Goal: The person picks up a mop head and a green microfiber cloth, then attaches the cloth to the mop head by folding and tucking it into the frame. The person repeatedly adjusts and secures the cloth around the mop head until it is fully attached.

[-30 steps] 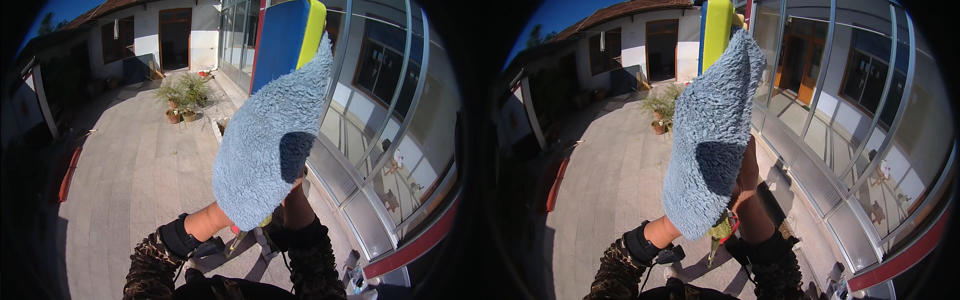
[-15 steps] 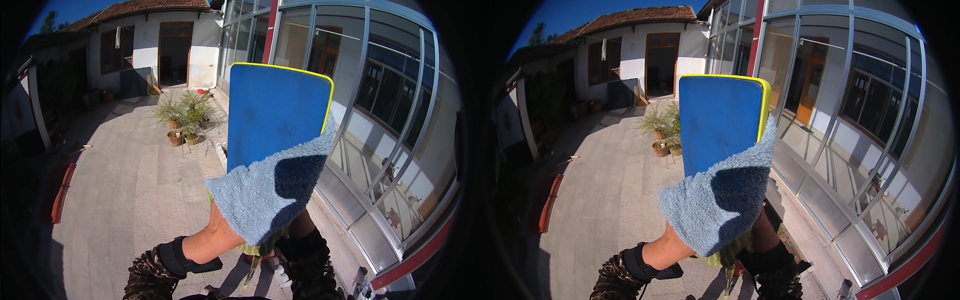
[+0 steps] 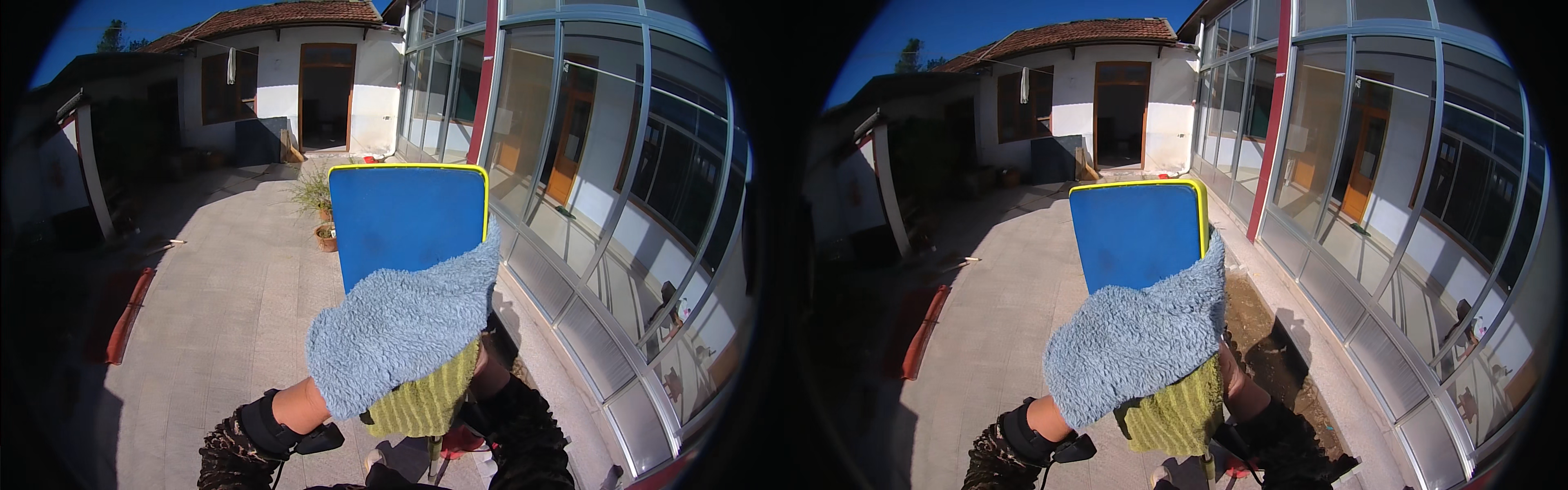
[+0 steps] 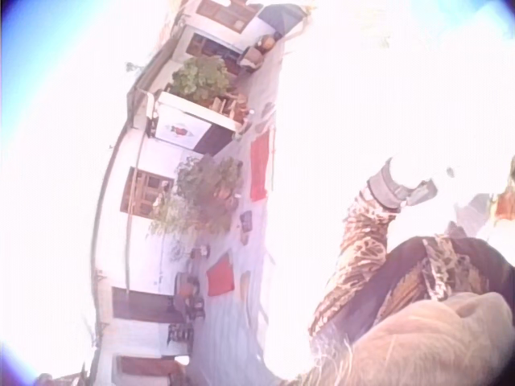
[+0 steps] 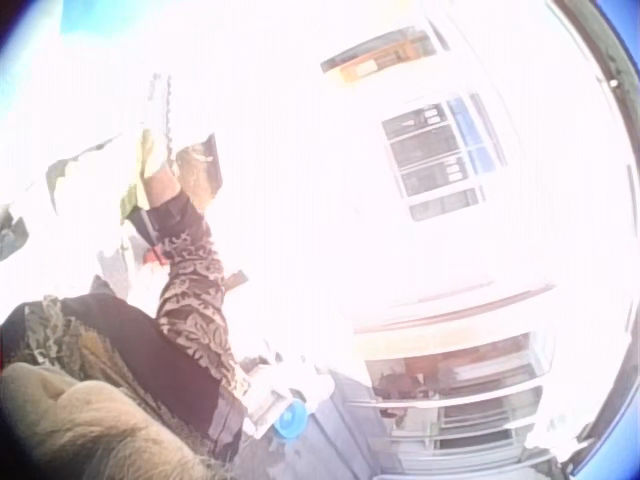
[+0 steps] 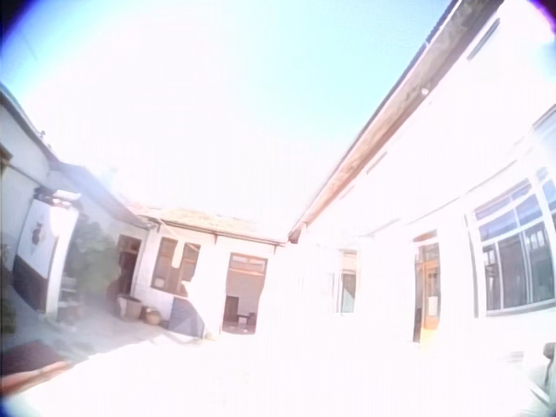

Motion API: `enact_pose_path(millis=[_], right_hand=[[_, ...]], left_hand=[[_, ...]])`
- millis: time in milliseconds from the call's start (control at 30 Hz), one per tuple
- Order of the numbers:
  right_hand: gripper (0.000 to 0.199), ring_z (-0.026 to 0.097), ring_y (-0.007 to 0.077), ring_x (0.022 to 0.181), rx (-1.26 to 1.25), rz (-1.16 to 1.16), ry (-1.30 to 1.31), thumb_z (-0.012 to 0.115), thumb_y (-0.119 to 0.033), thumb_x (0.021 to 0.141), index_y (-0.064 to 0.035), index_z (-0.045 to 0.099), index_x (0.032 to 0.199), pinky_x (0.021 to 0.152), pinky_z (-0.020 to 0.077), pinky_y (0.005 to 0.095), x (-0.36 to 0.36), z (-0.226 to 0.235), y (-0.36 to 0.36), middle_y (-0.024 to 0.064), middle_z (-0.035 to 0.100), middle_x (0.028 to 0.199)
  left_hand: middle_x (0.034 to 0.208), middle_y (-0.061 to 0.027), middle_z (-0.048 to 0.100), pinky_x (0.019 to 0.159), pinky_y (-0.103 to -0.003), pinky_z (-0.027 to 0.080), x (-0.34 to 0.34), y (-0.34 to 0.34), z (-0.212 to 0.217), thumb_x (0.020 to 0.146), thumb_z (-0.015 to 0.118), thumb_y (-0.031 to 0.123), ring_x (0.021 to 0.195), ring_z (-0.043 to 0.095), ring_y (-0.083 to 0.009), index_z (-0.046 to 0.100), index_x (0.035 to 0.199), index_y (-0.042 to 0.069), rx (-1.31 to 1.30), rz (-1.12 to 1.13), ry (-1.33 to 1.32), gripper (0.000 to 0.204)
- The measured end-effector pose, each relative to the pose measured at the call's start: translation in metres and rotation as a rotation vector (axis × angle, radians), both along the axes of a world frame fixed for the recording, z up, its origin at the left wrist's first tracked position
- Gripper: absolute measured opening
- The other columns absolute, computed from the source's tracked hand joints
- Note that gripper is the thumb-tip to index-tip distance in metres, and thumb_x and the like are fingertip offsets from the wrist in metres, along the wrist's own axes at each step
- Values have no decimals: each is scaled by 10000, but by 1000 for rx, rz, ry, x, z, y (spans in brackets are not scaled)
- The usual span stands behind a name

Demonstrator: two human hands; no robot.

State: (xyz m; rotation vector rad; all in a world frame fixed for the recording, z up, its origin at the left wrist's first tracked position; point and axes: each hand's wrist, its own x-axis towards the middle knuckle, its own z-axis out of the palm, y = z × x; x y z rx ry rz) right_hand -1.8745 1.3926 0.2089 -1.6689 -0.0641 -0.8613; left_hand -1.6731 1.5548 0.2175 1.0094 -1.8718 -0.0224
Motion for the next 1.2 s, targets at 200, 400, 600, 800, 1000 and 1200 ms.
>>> enact_pose_path(millis=[200, 400, 600, 800, 1000, 1200], right_hand=[[501, 627, 216, 1061, 41, 183, 18, 501, -354, 1005, 23, 531, 1334, 940, 488, 371, 80, -39, -40, 123, 653, 1210], [555, 623, 219, 1066, 139, 304, 73, 413, -423, 1029, 28, 534, 1331, 946, 482, 376, 173, -91, -108, 128, 654, 1210], [633, 606, 210, 1119, 284, 338, 185, 395, -494, 1023, 21, 483, 1379, 958, 488, 378, 224, -152, -148, 137, 616, 1277], [550, 619, 215, 1106, 591, 466, 275, 609, -366, 960, 15, 518, 1345, 948, 514, 385, 246, -182, -161, 123, 627, 1269], [460, 601, 266, 1064, 771, 600, 216, 567, -252, 972, 24, 517, 1336, 944, 501, 413, 280, -185, -181, 143, 617, 1234], [520, 608, 231, 1164, 836, 512, 373, 395, -327, 1044, 35, 423, 1417, 983, 522, 352, 298, -224, -189, 169, 572, 1329]], left_hand=[[979, -122, 620, 652, -357, 497, 63, -26, 10, 959, 515, 13, 783, 614, -220, 578, 1128, 36, -6, 166, 272, 181], [667, -62, 537, 430, -323, 406, 132, -100, 8, 1009, 476, 138, 477, 482, -170, 591, 976, 52, 176, 135, 1228, 148], [647, -59, 558, 380, -290, 373, 185, -150, -29, 1003, 515, 177, 458, 489, -148, 601, 931, 37, 275, 314, 1235, 180], [851, -93, 650, 631, -321, 533, 199, -151, -68, 995, 536, 173, 697, 631, -189, 615, 1064, 22, 297, 26, 1346, 183], [1143, -135, 645, 841, -396, 522, 235, -168, -103, 1009, 547, 367, 990, 638, -263, 634, 1072, 29, 564, -159, 1065, 354], [1298, -170, 601, 990, -442, 453, 255, -191, -106, 1011, 498, 447, 1259, 534, -346, 679, 1126, 1, 449, -359, 707, 495]])
